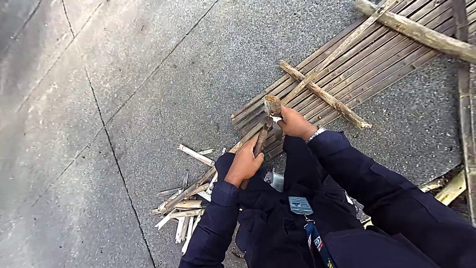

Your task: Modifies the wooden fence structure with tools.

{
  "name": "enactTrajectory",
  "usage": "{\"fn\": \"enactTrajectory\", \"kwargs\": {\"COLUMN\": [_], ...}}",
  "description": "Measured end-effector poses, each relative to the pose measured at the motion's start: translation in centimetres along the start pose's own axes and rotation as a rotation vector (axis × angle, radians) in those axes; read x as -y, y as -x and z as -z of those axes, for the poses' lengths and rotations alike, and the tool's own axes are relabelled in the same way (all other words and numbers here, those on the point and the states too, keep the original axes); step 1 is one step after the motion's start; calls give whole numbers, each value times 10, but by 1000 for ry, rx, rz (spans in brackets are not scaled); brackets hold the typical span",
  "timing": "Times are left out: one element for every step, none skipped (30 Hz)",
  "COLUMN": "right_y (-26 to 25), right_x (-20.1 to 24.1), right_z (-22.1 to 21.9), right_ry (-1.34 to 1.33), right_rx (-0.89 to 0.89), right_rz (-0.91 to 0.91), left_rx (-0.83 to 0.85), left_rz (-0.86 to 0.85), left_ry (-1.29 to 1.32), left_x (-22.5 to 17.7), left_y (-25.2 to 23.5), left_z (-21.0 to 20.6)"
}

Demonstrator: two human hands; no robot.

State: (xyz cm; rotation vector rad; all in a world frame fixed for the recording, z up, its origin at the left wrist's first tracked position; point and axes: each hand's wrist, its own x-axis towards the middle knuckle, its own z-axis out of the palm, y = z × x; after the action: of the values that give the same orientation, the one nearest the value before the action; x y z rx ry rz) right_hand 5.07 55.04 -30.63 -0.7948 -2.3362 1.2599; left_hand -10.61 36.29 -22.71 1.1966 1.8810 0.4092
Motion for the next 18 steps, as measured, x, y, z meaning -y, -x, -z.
{"fn": "enactTrajectory", "kwargs": {"right_y": [3,6,8,9,6,2,-1,-5,-10,-15,-19,-21,-23,-24,-24,-23,-23,-24], "right_x": [-5,-10,-12,-9,-3,4,11,16,18,17,15,13,12,11,10,9,9,8], "right_z": [4,8,13,18,25,32,39,44,46,47,46,45,44,44,42,40,38,36], "right_ry": [-77,-184,-320,-457,-573,-638,-642,-618,-594,-583,-557,-520,-472,-422,-390,-372,-380,-396], "right_rx": [7,11,0,-27,-58,-94,-133,-173,-219,-268,-308,-331,-359,-381,-393,-395,-392,-389], "right_rz": [47,114,194,285,361,406,420,423,426,430,433,439,438,436,439,449,464,484], "left_rx": [-30,-57,-75,-85,-89,-87,-76,-62,-44,-32,-31,-32,-23,-1,21,26,15,-5], "left_rz": [-23,-44,-63,-91,-125,-160,-191,-218,-236,-243,-234,-196,-119,-13,87,149,179,186], "left_ry": [25,47,67,92,126,159,181,188,181,170,132,45,-84,-206,-275,-297,-285,-254], "left_x": [4,7,10,13,16,18,17,16,14,12,9,4,-3,-11,-17,-19,-20,-20], "left_y": [-5,-10,-16,-21,-27,-32,-35,-38,-40,-42,-43,-41,-39,-36,-31,-28,-25,-24], "left_z": [-6,-12,-18,-23,-28,-32,-35,-37,-38,-39,-39,-38,-36,-35,-37,-41,-46,-49]}}
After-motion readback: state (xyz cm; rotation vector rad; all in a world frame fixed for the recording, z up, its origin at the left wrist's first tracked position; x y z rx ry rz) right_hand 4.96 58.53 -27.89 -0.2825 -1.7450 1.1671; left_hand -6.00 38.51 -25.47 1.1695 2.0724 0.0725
